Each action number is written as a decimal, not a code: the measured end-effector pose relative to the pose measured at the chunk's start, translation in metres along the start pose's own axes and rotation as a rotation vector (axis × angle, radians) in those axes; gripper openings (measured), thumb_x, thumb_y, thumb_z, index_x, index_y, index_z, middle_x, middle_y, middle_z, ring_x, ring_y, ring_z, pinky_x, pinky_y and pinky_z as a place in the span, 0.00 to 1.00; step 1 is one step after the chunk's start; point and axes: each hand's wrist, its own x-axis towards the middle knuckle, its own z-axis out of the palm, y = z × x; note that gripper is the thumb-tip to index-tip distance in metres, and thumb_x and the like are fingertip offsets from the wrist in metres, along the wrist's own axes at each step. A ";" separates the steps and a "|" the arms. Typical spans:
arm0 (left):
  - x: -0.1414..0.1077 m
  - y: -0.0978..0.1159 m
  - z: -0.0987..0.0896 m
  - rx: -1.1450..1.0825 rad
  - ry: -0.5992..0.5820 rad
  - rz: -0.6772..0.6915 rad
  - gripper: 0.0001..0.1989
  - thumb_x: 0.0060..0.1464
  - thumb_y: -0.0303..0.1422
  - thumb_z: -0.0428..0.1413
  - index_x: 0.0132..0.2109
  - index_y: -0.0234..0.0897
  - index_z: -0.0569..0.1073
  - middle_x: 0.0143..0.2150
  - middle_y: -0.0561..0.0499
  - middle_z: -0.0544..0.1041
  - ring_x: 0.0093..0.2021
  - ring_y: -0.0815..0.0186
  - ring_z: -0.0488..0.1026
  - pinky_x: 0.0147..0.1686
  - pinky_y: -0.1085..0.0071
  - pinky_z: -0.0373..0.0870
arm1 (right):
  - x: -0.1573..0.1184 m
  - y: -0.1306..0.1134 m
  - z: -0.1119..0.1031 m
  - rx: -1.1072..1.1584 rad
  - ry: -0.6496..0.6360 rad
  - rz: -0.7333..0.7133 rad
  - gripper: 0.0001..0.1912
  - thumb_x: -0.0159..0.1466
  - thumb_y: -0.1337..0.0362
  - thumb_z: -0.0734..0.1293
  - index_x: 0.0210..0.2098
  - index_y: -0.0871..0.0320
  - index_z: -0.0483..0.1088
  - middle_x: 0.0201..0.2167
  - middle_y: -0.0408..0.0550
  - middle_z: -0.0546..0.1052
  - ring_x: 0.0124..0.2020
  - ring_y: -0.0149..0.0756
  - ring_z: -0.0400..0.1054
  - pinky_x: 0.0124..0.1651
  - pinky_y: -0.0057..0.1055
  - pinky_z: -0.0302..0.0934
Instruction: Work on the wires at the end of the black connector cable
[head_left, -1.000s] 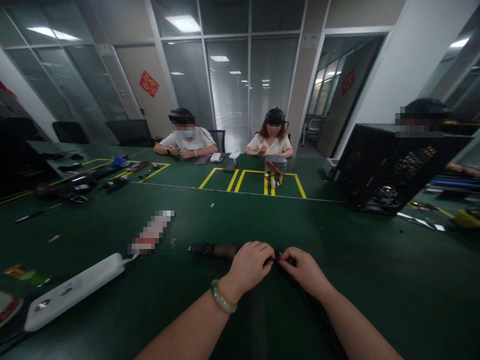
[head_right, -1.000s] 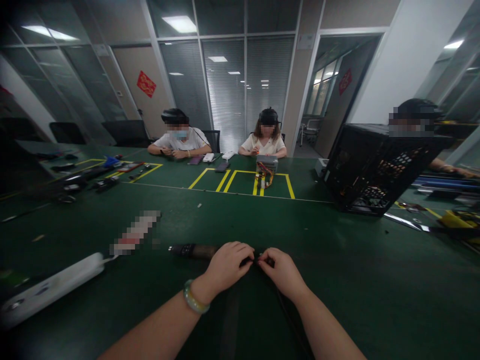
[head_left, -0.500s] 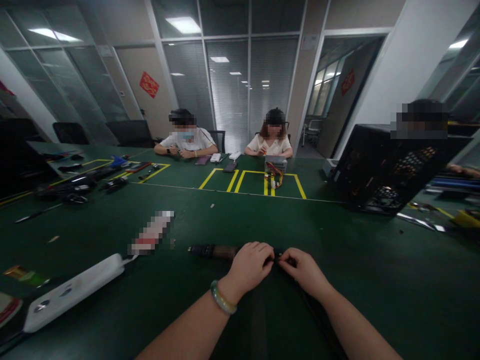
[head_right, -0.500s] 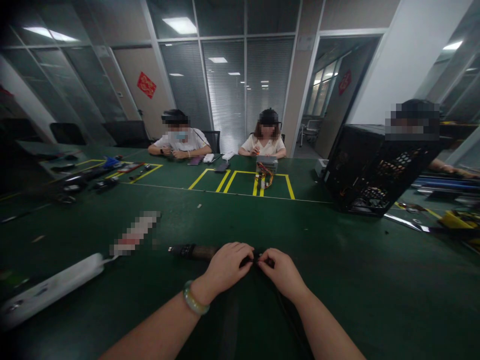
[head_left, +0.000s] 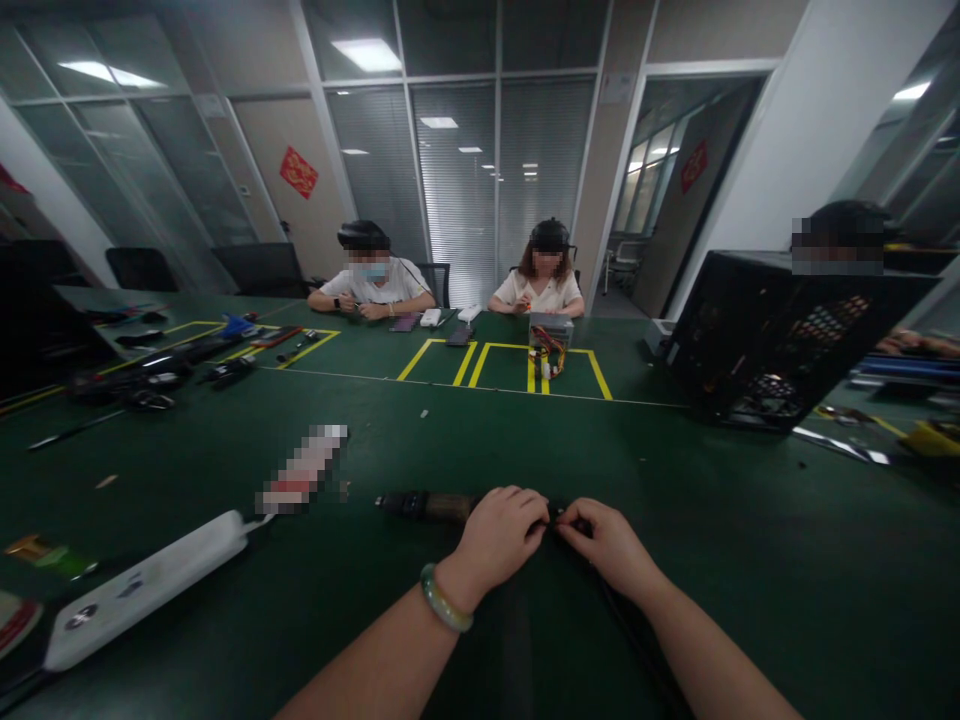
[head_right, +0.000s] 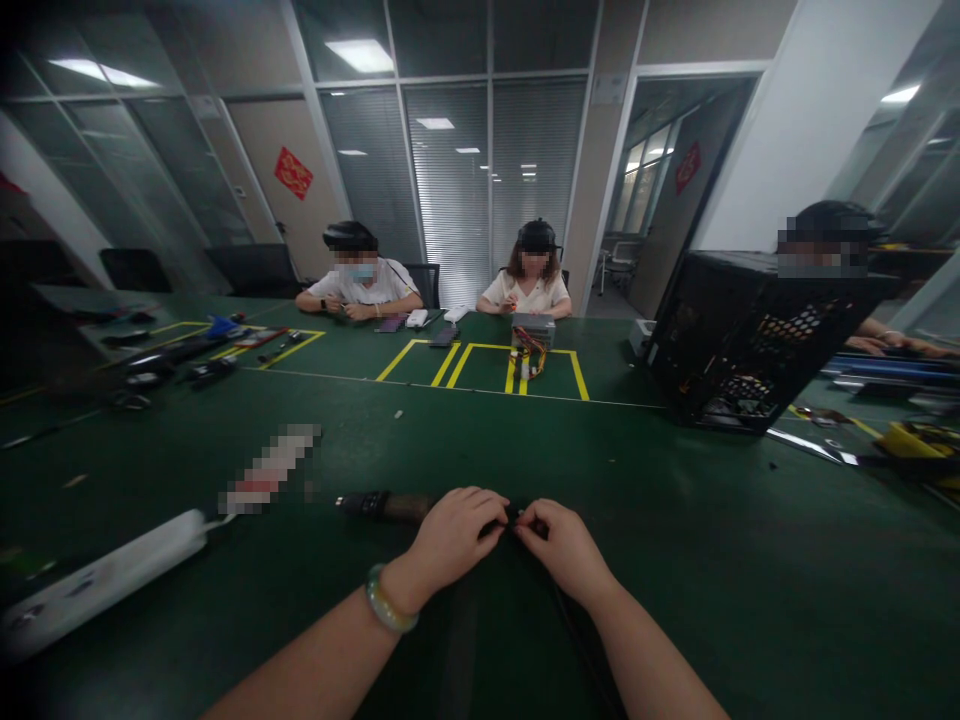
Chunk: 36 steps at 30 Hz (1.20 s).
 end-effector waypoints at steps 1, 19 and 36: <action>0.000 0.000 0.000 0.000 -0.001 -0.004 0.05 0.59 0.28 0.54 0.42 0.41 0.70 0.48 0.53 0.73 0.48 0.63 0.69 0.49 0.63 0.64 | 0.000 0.000 0.000 -0.002 0.000 0.000 0.04 0.63 0.64 0.66 0.32 0.54 0.73 0.34 0.42 0.75 0.35 0.34 0.69 0.38 0.28 0.60; 0.000 -0.002 0.005 -0.048 0.042 -0.018 0.04 0.57 0.28 0.55 0.41 0.40 0.70 0.46 0.53 0.74 0.47 0.62 0.69 0.48 0.62 0.64 | 0.001 0.003 0.003 0.007 0.017 0.000 0.04 0.62 0.64 0.66 0.32 0.54 0.72 0.33 0.42 0.75 0.35 0.34 0.69 0.40 0.28 0.60; -0.002 0.000 0.002 -0.037 0.035 -0.075 0.08 0.56 0.31 0.57 0.43 0.40 0.69 0.45 0.53 0.74 0.46 0.63 0.70 0.49 0.64 0.65 | 0.002 -0.001 -0.001 -0.019 -0.036 0.028 0.06 0.63 0.61 0.65 0.34 0.54 0.73 0.36 0.44 0.75 0.36 0.37 0.69 0.37 0.30 0.61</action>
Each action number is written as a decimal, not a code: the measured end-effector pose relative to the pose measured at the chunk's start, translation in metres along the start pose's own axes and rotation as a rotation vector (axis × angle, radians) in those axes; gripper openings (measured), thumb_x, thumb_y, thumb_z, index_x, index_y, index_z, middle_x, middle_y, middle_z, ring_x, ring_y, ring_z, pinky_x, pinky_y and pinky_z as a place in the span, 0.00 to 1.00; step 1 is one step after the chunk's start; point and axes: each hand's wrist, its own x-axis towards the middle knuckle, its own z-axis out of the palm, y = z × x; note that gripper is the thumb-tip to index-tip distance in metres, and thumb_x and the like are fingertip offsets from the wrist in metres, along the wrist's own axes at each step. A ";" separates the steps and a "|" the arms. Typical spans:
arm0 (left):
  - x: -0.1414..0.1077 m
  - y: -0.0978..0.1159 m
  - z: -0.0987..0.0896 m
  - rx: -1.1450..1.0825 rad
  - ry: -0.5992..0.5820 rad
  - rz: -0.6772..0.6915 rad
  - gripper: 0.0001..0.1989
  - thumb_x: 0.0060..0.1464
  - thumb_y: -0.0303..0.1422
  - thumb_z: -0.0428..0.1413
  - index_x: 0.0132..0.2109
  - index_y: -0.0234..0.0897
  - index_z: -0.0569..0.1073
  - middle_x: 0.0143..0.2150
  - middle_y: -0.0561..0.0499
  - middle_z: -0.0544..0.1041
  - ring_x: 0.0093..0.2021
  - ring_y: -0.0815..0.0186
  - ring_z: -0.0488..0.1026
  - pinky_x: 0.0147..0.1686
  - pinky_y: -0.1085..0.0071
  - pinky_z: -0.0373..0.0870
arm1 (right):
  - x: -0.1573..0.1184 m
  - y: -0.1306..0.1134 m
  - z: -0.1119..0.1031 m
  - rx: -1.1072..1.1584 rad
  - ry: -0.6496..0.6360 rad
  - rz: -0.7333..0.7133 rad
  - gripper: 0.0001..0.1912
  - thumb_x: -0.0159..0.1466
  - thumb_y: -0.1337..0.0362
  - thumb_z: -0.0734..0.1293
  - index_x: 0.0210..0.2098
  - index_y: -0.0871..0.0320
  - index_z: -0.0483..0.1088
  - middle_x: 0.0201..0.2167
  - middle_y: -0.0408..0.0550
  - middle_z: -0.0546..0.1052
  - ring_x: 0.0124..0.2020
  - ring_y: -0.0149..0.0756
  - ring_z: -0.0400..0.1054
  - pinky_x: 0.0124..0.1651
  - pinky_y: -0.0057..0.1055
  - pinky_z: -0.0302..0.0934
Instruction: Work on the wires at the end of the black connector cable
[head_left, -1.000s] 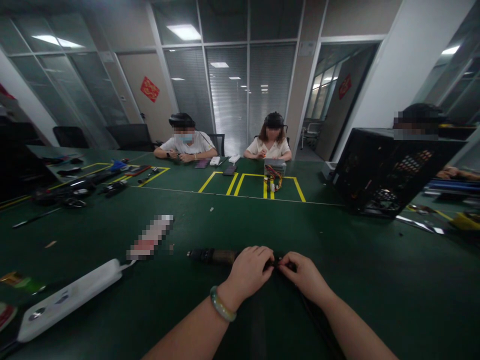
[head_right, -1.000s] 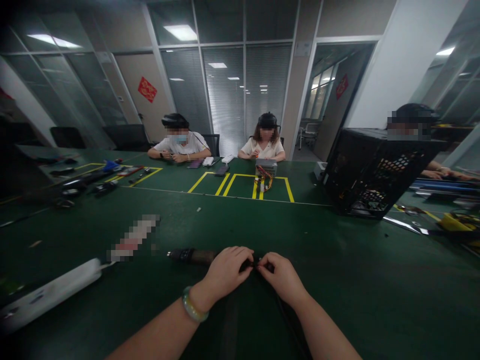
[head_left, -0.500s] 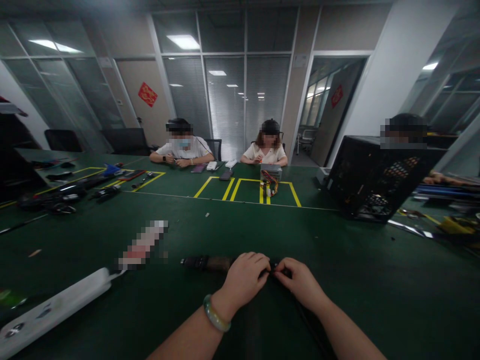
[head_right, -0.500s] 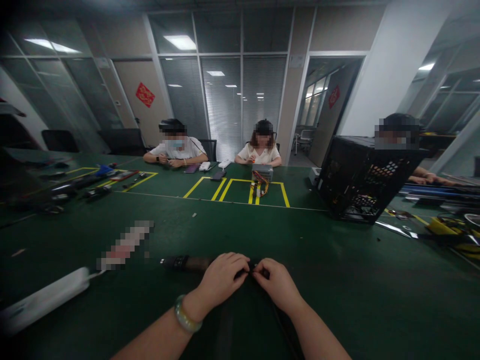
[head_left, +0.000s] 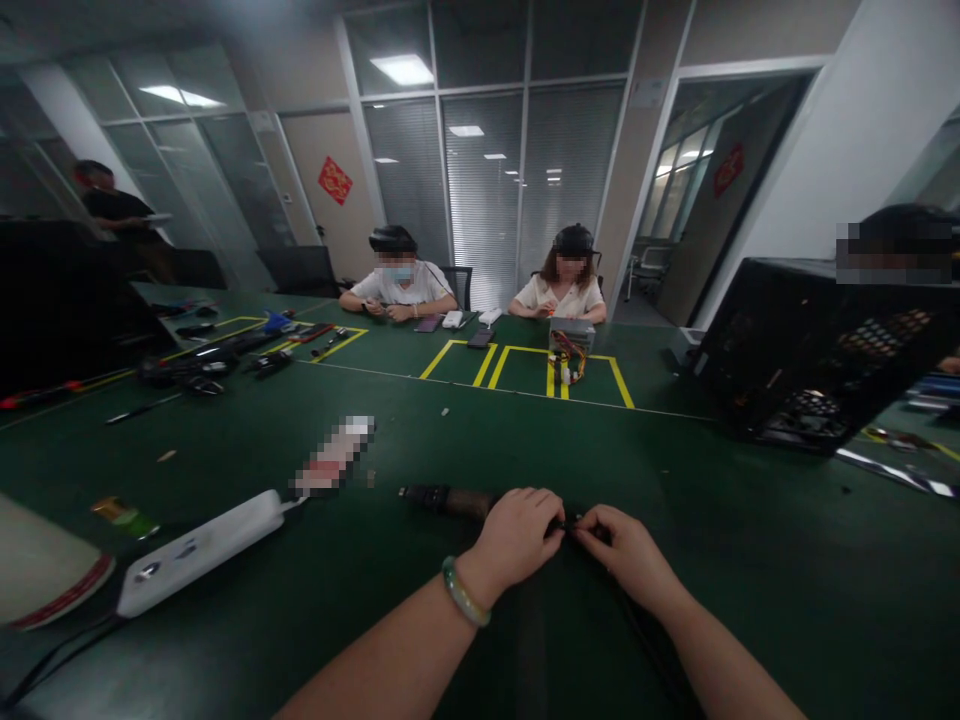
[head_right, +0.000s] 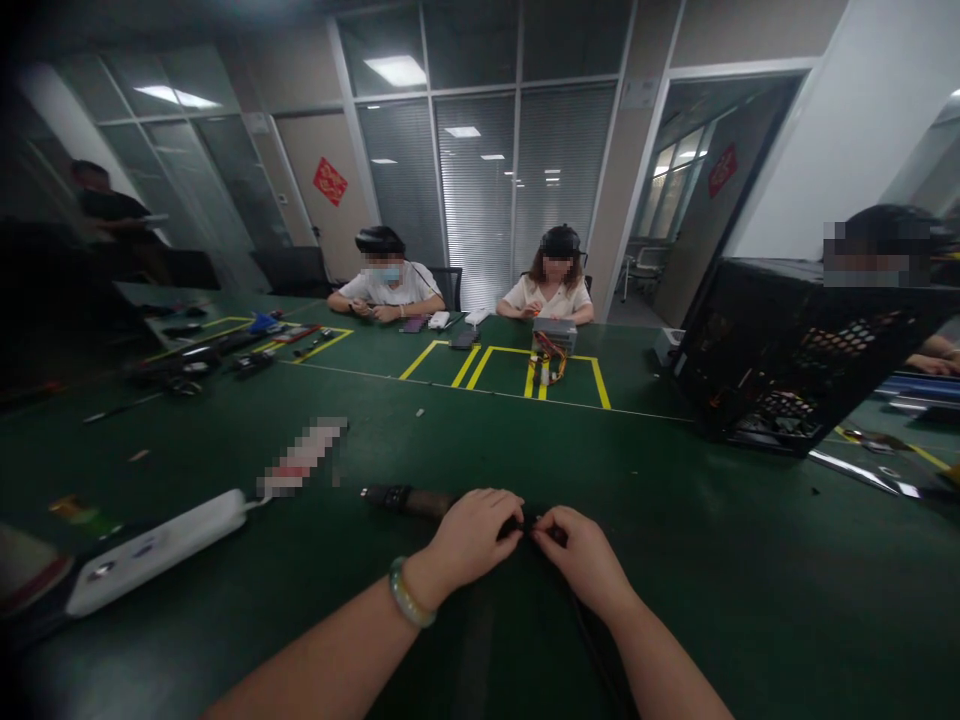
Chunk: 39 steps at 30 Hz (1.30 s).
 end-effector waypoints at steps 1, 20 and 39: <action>0.000 0.000 0.000 0.007 -0.004 0.005 0.07 0.56 0.30 0.57 0.43 0.40 0.69 0.44 0.53 0.74 0.46 0.63 0.70 0.49 0.64 0.64 | 0.000 0.001 0.001 -0.003 0.005 -0.007 0.05 0.63 0.61 0.66 0.34 0.54 0.73 0.35 0.44 0.75 0.36 0.37 0.69 0.37 0.30 0.61; 0.001 0.002 -0.002 0.030 -0.017 0.034 0.04 0.59 0.30 0.55 0.42 0.40 0.70 0.47 0.52 0.74 0.47 0.63 0.70 0.49 0.63 0.64 | 0.001 0.004 0.002 0.009 0.014 -0.023 0.06 0.63 0.60 0.65 0.33 0.55 0.73 0.34 0.44 0.75 0.35 0.37 0.69 0.41 0.32 0.62; 0.001 0.000 0.003 0.010 0.011 0.018 0.08 0.56 0.29 0.56 0.44 0.39 0.69 0.47 0.51 0.73 0.47 0.61 0.70 0.49 0.62 0.65 | -0.001 -0.002 0.002 0.000 0.050 -0.021 0.05 0.62 0.63 0.66 0.31 0.55 0.72 0.33 0.43 0.75 0.34 0.35 0.69 0.38 0.28 0.61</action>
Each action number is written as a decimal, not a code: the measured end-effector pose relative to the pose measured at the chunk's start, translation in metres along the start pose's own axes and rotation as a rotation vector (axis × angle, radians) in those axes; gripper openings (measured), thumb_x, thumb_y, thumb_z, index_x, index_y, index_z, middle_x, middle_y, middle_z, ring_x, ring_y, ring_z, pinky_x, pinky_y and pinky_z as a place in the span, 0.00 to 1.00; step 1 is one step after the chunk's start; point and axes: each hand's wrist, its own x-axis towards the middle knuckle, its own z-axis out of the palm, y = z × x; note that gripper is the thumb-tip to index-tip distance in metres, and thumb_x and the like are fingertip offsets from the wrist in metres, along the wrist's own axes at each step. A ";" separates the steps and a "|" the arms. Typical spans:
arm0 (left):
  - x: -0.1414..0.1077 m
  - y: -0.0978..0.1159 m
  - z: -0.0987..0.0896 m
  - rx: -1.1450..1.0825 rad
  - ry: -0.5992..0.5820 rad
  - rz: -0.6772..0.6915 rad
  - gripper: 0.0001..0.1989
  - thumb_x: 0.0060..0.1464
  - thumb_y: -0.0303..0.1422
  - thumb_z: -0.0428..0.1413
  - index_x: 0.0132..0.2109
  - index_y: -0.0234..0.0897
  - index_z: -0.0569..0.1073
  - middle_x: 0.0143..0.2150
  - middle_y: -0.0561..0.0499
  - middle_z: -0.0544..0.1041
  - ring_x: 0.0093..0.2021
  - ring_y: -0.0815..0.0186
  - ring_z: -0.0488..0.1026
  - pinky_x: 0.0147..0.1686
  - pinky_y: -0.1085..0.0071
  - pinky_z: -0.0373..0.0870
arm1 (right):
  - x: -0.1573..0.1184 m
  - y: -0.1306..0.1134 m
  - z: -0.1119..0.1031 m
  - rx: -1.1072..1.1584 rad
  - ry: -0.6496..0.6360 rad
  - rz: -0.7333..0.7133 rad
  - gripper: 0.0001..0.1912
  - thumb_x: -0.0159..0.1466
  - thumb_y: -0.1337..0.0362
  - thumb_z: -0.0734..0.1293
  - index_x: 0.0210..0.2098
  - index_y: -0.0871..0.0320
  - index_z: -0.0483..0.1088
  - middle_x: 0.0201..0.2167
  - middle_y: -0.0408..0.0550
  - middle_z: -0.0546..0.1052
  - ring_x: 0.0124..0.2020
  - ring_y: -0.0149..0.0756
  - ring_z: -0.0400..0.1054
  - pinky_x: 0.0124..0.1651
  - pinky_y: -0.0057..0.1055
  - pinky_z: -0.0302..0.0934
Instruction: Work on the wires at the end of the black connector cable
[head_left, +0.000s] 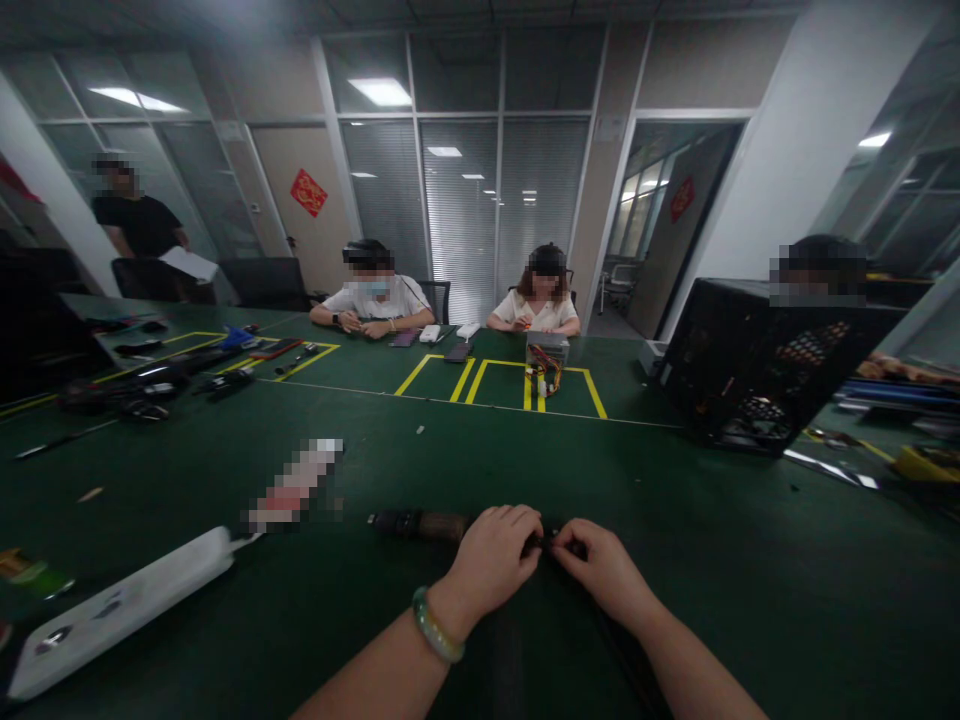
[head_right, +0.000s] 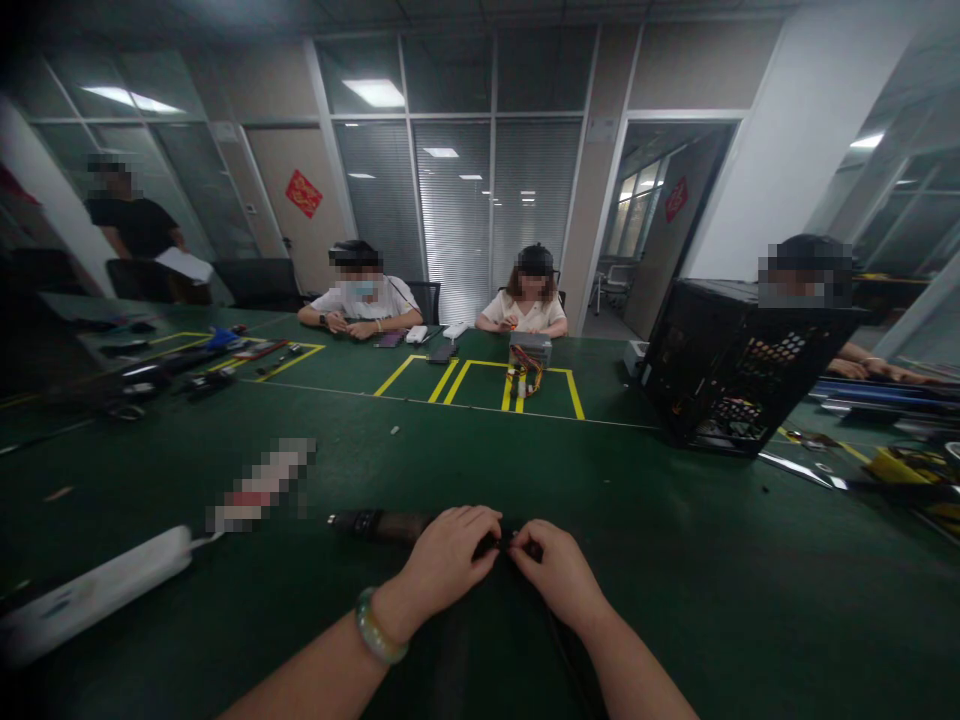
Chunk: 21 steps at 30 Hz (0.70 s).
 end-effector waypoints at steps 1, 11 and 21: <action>0.000 0.000 0.000 -0.002 0.004 -0.005 0.08 0.56 0.29 0.56 0.44 0.39 0.69 0.47 0.51 0.73 0.47 0.61 0.70 0.48 0.62 0.66 | 0.000 -0.001 0.000 0.003 0.000 -0.001 0.05 0.62 0.63 0.66 0.31 0.55 0.72 0.33 0.43 0.75 0.34 0.35 0.69 0.38 0.28 0.61; 0.000 -0.002 0.001 -0.028 -0.006 0.031 0.05 0.57 0.27 0.54 0.41 0.40 0.70 0.48 0.53 0.73 0.48 0.62 0.69 0.48 0.62 0.65 | -0.001 0.002 0.000 -0.002 -0.015 0.004 0.05 0.63 0.63 0.66 0.33 0.54 0.73 0.34 0.43 0.75 0.35 0.35 0.69 0.39 0.29 0.61; 0.000 0.002 -0.001 -0.028 0.004 -0.024 0.07 0.56 0.31 0.57 0.43 0.40 0.69 0.46 0.53 0.74 0.47 0.62 0.69 0.49 0.62 0.65 | 0.000 0.007 0.002 0.011 0.003 -0.013 0.04 0.63 0.64 0.66 0.32 0.54 0.73 0.33 0.42 0.74 0.34 0.34 0.68 0.39 0.28 0.61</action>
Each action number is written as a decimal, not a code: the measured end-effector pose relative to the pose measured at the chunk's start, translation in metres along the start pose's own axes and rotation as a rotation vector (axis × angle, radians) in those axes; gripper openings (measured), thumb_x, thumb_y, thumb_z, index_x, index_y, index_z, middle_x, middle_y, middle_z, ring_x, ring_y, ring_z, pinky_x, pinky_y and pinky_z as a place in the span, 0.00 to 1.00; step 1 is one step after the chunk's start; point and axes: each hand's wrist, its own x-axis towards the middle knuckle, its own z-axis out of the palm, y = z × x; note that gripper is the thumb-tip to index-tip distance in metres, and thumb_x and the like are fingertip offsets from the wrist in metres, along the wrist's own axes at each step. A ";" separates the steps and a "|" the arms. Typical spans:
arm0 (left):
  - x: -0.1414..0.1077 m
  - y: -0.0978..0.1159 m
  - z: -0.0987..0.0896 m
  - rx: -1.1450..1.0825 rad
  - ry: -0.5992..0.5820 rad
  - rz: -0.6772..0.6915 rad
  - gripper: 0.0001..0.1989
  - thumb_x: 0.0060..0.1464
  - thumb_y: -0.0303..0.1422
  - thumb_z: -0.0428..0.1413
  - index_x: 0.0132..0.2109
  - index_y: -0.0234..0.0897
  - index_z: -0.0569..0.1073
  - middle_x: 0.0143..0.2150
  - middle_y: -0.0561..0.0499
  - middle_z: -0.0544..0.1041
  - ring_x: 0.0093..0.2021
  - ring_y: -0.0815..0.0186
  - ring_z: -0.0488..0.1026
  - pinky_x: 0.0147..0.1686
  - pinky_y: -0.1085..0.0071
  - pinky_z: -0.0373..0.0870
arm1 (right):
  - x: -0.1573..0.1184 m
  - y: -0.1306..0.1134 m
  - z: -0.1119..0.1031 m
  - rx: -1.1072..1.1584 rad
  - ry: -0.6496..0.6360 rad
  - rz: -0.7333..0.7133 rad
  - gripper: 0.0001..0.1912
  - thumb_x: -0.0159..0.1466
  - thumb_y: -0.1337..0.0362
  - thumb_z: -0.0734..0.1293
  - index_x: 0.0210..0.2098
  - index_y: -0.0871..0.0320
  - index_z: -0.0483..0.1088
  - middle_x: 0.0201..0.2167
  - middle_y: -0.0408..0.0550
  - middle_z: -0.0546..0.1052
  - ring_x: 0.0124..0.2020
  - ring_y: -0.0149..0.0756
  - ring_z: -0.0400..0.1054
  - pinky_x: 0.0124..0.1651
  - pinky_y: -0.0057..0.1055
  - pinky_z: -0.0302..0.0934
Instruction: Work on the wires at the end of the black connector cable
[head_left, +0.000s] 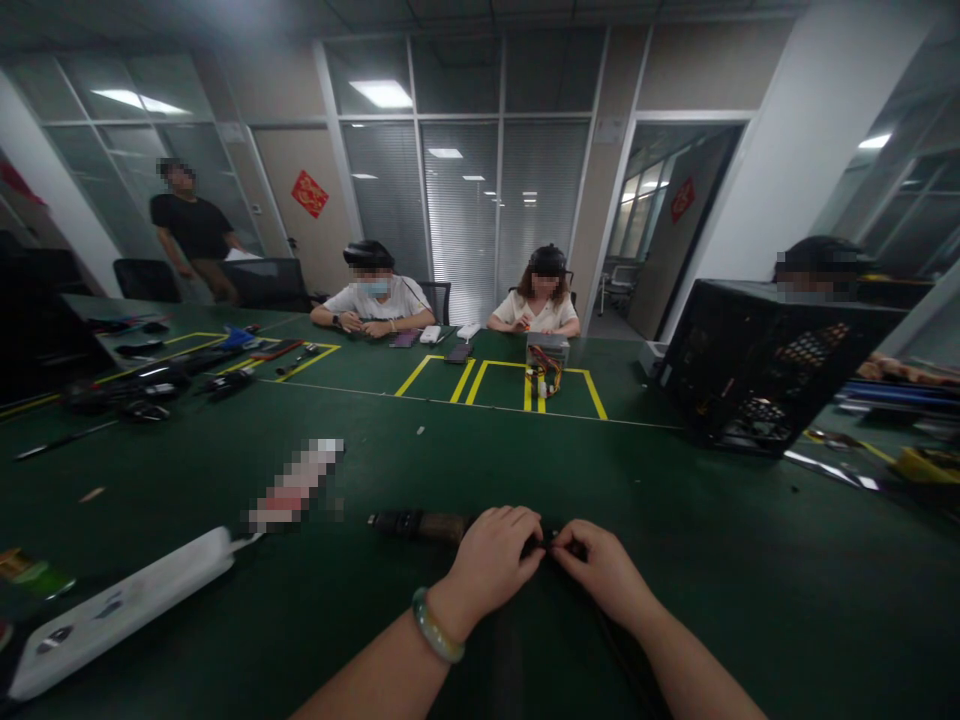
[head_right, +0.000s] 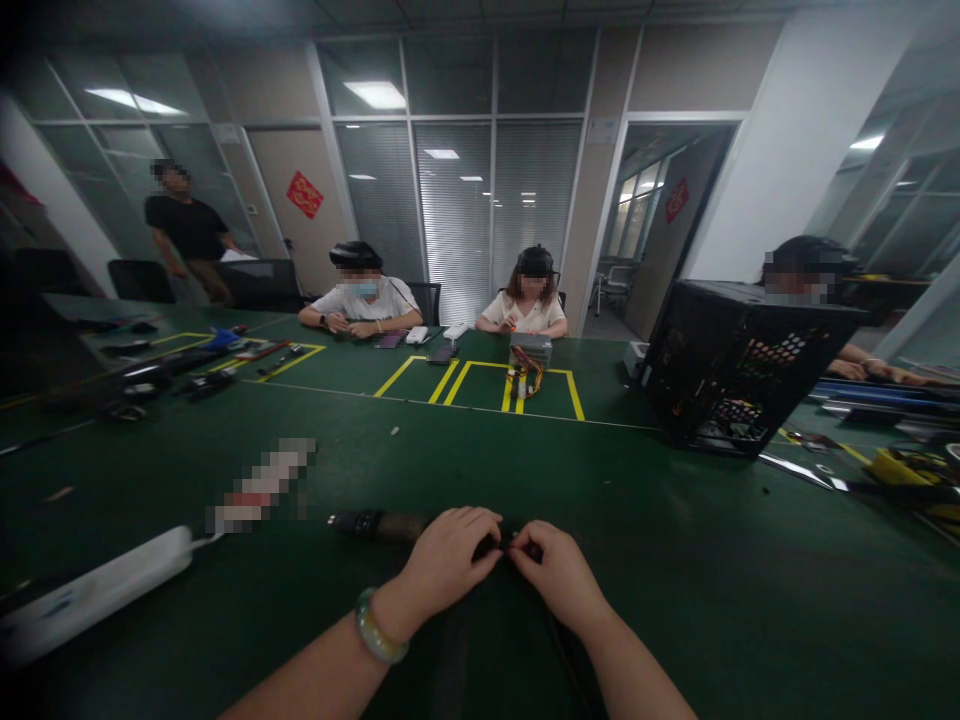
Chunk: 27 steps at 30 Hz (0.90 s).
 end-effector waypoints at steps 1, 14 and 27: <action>0.000 0.000 0.001 0.004 -0.002 -0.001 0.07 0.56 0.31 0.57 0.42 0.40 0.69 0.46 0.53 0.74 0.47 0.62 0.69 0.49 0.62 0.65 | 0.000 -0.001 0.000 -0.003 -0.002 0.002 0.04 0.63 0.64 0.66 0.32 0.55 0.73 0.33 0.42 0.74 0.34 0.34 0.68 0.38 0.28 0.60; 0.001 -0.001 0.001 0.020 -0.018 0.036 0.06 0.57 0.27 0.55 0.42 0.40 0.70 0.47 0.54 0.74 0.48 0.63 0.69 0.48 0.63 0.64 | 0.000 -0.004 -0.001 -0.005 0.002 0.001 0.04 0.62 0.64 0.66 0.31 0.55 0.73 0.32 0.42 0.75 0.34 0.35 0.68 0.38 0.28 0.60; -0.001 0.000 -0.005 0.002 -0.011 0.003 0.07 0.58 0.31 0.56 0.44 0.39 0.69 0.45 0.52 0.74 0.47 0.63 0.70 0.49 0.63 0.64 | 0.001 0.000 -0.002 -0.010 -0.044 0.011 0.05 0.64 0.61 0.65 0.34 0.54 0.72 0.34 0.42 0.75 0.34 0.35 0.69 0.37 0.28 0.61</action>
